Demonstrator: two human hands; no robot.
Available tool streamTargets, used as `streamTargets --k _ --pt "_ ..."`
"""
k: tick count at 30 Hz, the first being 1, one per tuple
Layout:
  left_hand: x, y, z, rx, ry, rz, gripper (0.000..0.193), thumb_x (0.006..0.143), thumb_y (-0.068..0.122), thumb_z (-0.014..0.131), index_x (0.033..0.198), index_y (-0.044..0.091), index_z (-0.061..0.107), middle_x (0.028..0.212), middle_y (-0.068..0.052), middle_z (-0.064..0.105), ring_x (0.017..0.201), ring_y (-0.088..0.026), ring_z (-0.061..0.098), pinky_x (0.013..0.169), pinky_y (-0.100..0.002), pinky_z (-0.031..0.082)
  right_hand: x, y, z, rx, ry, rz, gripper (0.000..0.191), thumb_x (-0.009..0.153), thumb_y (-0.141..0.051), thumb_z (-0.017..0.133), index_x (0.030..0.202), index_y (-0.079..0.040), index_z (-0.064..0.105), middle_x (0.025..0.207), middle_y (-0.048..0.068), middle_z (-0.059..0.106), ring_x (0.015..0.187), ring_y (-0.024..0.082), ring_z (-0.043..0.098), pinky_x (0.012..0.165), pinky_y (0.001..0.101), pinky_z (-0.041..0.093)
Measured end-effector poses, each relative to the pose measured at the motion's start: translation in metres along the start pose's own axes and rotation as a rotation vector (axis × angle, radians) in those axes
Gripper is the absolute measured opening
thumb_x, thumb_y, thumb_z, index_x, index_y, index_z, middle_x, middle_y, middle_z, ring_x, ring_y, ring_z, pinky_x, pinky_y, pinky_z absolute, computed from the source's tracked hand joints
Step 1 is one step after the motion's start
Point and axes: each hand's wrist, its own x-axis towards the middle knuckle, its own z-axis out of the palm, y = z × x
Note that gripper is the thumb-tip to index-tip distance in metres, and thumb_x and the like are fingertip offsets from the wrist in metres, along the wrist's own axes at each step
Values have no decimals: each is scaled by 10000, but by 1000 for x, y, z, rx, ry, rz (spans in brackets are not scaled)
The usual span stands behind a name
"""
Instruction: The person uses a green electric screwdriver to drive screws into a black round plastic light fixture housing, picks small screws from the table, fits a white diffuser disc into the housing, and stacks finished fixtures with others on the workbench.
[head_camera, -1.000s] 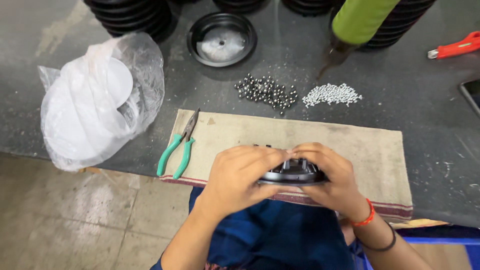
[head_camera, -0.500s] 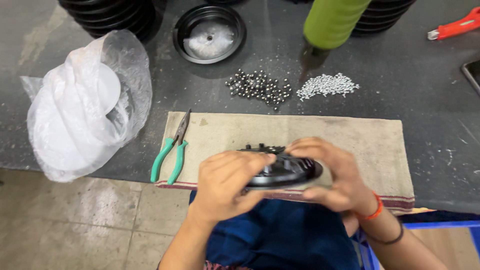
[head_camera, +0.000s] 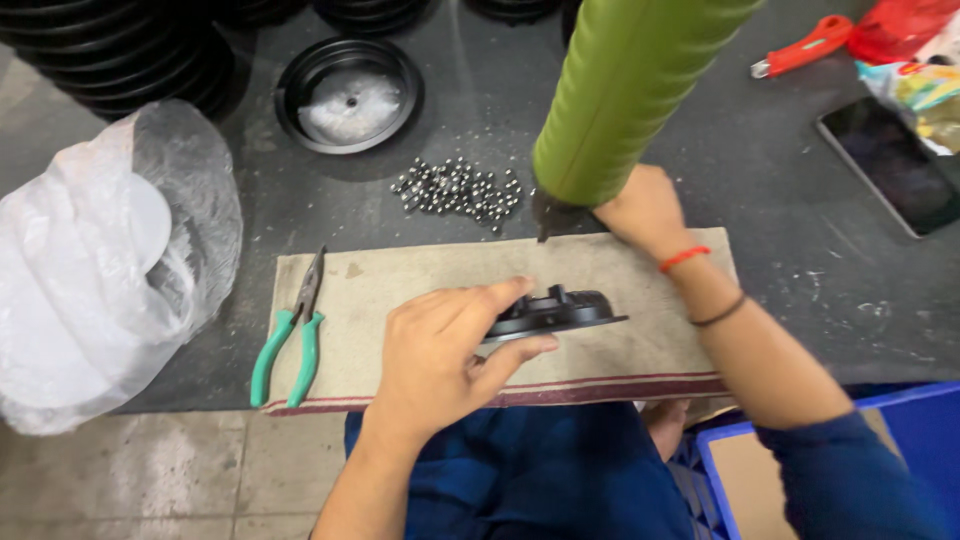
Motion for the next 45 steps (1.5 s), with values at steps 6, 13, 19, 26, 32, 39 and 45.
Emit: streamTargets --k 6,13,19,26,32,39,45 --pt "2 -4 0 19 25 -15 497 778 339 881 1159 63 724 795 -56 705 663 -235 668 639 -348 522 0 5 1 141 73 -166 499 892 -335 717 1318 -83 655 1314 225 660 1197 424 597 996 481 473" --pt "-3 -7 2 20 51 4 486 774 344 892 1128 56 725 780 -51 696 646 -230 654 625 -342 513 -1 -2 -10 260 15 -91 467 894 -259 732 1311 -72 637 1359 200 633 1272 391 568 1057 457 456" --pt "-5 -8 2 23 68 20 505 743 370 901 1102 63 724 829 -40 732 632 -210 653 602 -331 502 0 -15 -29 108 -116 3 251 861 -200 767 1069 -60 769 960 130 771 883 307 732 800 374 583" --pt "-4 -7 1 16 40 20 503 739 354 897 1114 66 724 833 -40 730 647 -207 665 617 -329 503 -27 -53 -100 828 -192 72 190 899 -43 743 1082 0 766 898 77 773 771 110 714 692 232 583" --pt "-3 -7 -2 1 1 12 509 750 371 890 1127 73 724 807 -40 725 646 -213 670 622 -342 502 -55 -103 -154 736 -195 -304 145 864 -13 768 1008 -17 766 906 64 801 806 130 779 719 248 628" --pt "-6 -11 -2 -28 17 15 502 784 369 874 1162 78 716 877 -56 746 740 -230 725 675 -341 535 -63 -141 -161 649 -205 -701 221 827 -2 769 1039 -55 738 966 62 764 907 191 764 752 291 610" --pt "-4 -15 -2 -9 56 12 508 771 382 892 1139 80 716 882 -71 740 747 -248 714 683 -342 539 -65 -134 -157 648 -168 -581 230 856 47 713 1072 -27 735 1046 89 777 912 164 786 774 261 635"
